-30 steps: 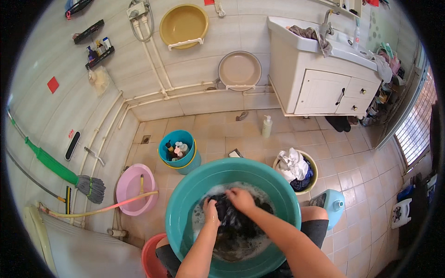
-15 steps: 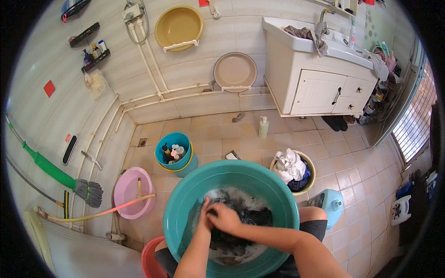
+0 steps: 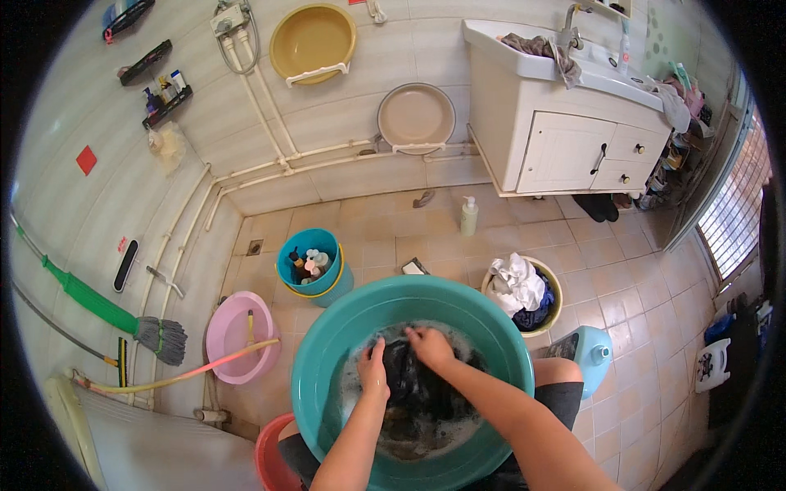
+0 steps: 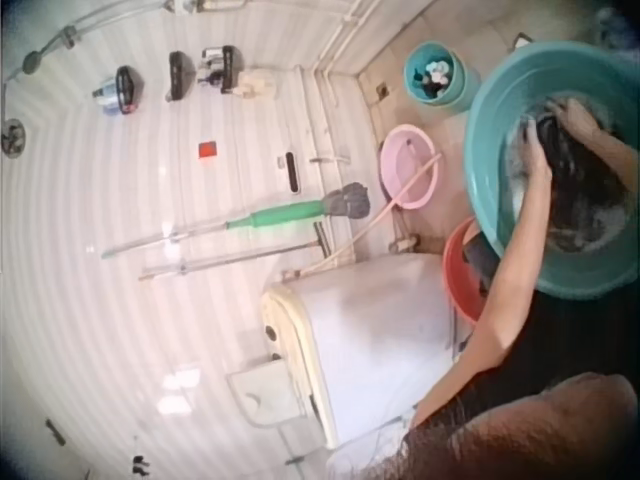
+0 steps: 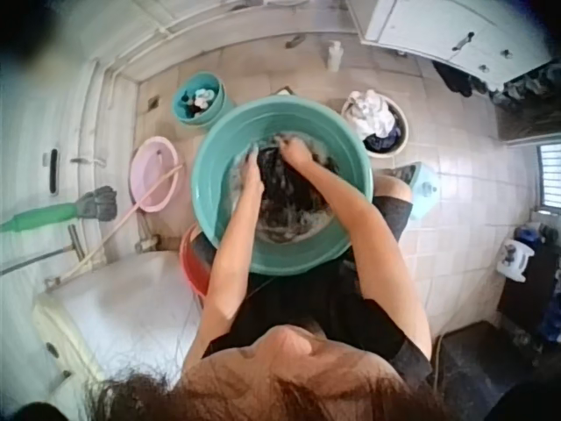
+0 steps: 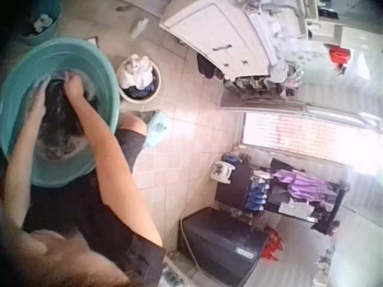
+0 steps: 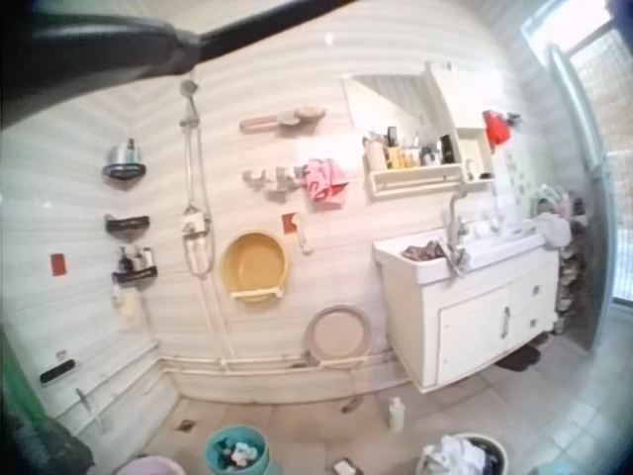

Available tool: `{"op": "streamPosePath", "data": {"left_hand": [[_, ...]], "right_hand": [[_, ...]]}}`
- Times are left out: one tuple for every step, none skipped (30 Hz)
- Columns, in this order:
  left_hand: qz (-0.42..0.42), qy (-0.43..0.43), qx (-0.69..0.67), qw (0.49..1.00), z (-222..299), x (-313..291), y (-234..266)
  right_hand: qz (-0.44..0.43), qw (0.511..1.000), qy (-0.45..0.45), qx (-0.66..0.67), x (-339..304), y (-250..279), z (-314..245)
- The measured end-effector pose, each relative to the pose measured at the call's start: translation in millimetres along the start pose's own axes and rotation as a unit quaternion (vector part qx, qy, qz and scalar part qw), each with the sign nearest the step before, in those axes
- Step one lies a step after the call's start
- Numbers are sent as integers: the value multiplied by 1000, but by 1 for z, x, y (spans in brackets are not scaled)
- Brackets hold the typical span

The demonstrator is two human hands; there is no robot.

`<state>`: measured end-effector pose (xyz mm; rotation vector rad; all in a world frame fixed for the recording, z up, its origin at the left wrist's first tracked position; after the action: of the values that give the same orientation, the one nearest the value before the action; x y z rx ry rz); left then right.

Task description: The person is hand-washing a dark garment in a teal basin filled with soapy water. They repeatedly submerge, scrub, and wring the fabric to clean it.

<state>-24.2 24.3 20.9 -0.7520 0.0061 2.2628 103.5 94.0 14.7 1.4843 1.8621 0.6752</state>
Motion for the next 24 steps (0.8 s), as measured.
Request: {"op": "streamPosePath", "data": {"left_hand": [[-10, -42, 5, 999, 2, 5, 1], [5, -18, -2, 1000, -9, 21, 12], [17, 5, -8, 1000, -8, 28, 18], [-3, 40, 1, 999, -8, 27, 26], [45, 35, 60, 997, -6, 23, 31], [51, 61, 109, 991, -4, 21, 34], [57, 87, 159, 982, 0, 16, 35], [64, 94, 181, 977, -1, 15, 36], [70, 100, 204, 971, -4, 14, 35], [59, 90, 186, 977, -17, 25, 39], [55, 107, 148, 982, -18, 23, 38], [47, 124, 110, 985, -16, 18, 32], [38, 141, 71, 987, -15, 16, 27], [-129, 153, -110, 974, -54, 61, 54], [-101, 215, -120, 964, -35, 36, 34], [-374, 280, -286, 836, -57, 58, 43], [-329, 261, -277, 864, -50, 46, 33], [-281, 235, -265, 892, -40, 33, 27], [-234, 214, -246, 916, -32, 20, 18], [-262, 188, -262, 910, -38, 23, 23], [-286, 160, -280, 902, -47, 29, 32], [-311, 131, -298, 893, -55, 34, 41], [-337, 102, -316, 881, -60, 38, 45], [-295, 103, -300, 901, -57, 34, 38]], "right_hand": [[-20, 998, -45, 40, 3, 4, 8], [-57, 996, -59, -31, 4, 5, 11], [-41, 994, 32, -97, 3, -2, 14], [-24, 979, 122, -163, -3, -19, 21], [-11, 951, 211, -226, -12, -23, 15], [-102, 942, 157, -278, -13, -29, 16], [-150, 957, 87, -234, -8, -26, 20], [-194, 963, 17, -187, -2, -20, 24], [-235, 961, -54, -137, 0, -17, 28], [-107, 986, -84, -93, 4, -37, 46], [-85, 993, -64, -58, -2, -42, 42], [-58, 997, -45, -24, -7, -44, 30], [-31, 999, -26, 9, -12, -44, 17], [-41, 997, 69, 21, -32, -36, -20], [-39, 988, 147, 29, -50, -20, -44], [-32, 974, 218, 50, -71, -17, -66], [-14, 959, 275, 65, -84, -12, -74], [-16, 949, 308, 60, -96, -5, -80], [-16, 941, 335, 55, -101, -1, -82], [9, 931, 362, 38, -104, 0, -84], [61, 913, 402, 10, -100, 0, -85], [72, 904, 418, -53, -91, -6, -82], [85, 889, 433, -119, -81, -11, -79], [112, 894, 418, -118, -71, -9, -77]]}}
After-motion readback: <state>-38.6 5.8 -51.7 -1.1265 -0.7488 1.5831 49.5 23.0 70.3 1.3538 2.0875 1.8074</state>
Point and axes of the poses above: each hand's wrist, its own x-axis towards the middle knuckle, its own y-axis out of the back of the hand, z = x × y, the point moved 3 cm from there along x, towards the middle knuckle, and after that the axes turned 12 degrees about -x, right-handed, at the moved point
